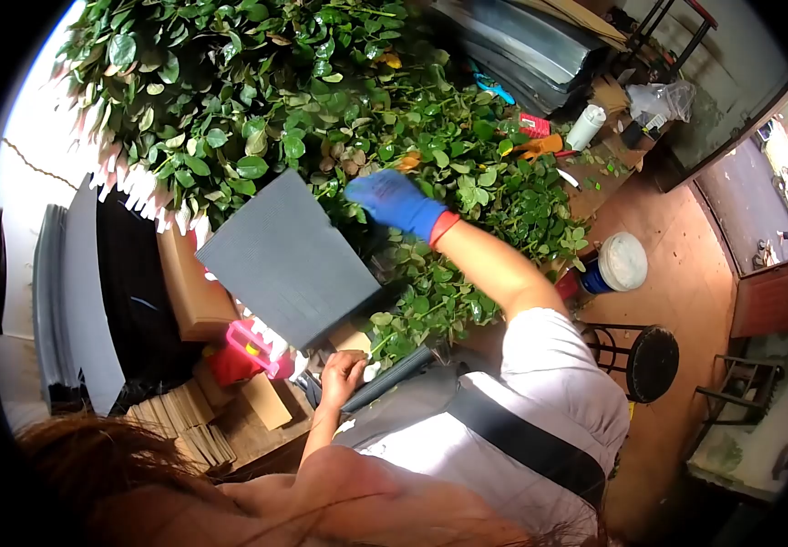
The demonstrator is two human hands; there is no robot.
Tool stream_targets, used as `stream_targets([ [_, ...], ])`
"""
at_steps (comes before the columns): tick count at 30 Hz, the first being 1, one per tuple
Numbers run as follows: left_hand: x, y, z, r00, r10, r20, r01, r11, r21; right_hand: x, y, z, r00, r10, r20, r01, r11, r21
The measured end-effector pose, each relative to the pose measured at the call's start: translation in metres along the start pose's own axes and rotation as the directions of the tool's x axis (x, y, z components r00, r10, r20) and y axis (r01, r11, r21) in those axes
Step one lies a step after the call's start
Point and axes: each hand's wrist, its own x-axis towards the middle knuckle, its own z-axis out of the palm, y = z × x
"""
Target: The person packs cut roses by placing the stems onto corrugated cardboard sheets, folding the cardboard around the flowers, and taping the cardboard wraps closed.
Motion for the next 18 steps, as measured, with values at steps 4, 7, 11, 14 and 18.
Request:
stream_targets([
  [4, 0.000, 0.002, 0.001, 0.981, -0.179, 0.075, 0.186, 0.978, -0.095, 0.010, 0.066, -0.023, 0.900, 0.137, -0.414, -0.060, 0.979, 0.193],
  [7, -0.006, 0.001, 0.003, 0.936, -0.328, 0.131, 0.337, 0.940, -0.057, 0.055, 0.062, -0.094, 0.659, 0.313, -0.684, -0.223, 0.950, 0.219],
  [11, -0.010, -0.012, 0.008, 0.935, -0.331, 0.130, 0.329, 0.944, 0.034, 0.070, -0.010, -0.183, 0.726, 0.156, -0.669, 0.115, 0.933, 0.342],
  [14, -0.003, -0.005, 0.004, 0.985, -0.153, 0.076, 0.154, 0.988, -0.011, 0.050, -0.039, -0.159, 0.726, -0.290, -0.623, 0.299, 0.950, -0.094],
  [18, 0.002, -0.003, 0.003, 1.000, 0.020, 0.016, -0.020, 1.000, -0.020, 0.013, 0.080, -0.091, 0.967, 0.244, -0.073, -0.247, 0.968, -0.035],
])
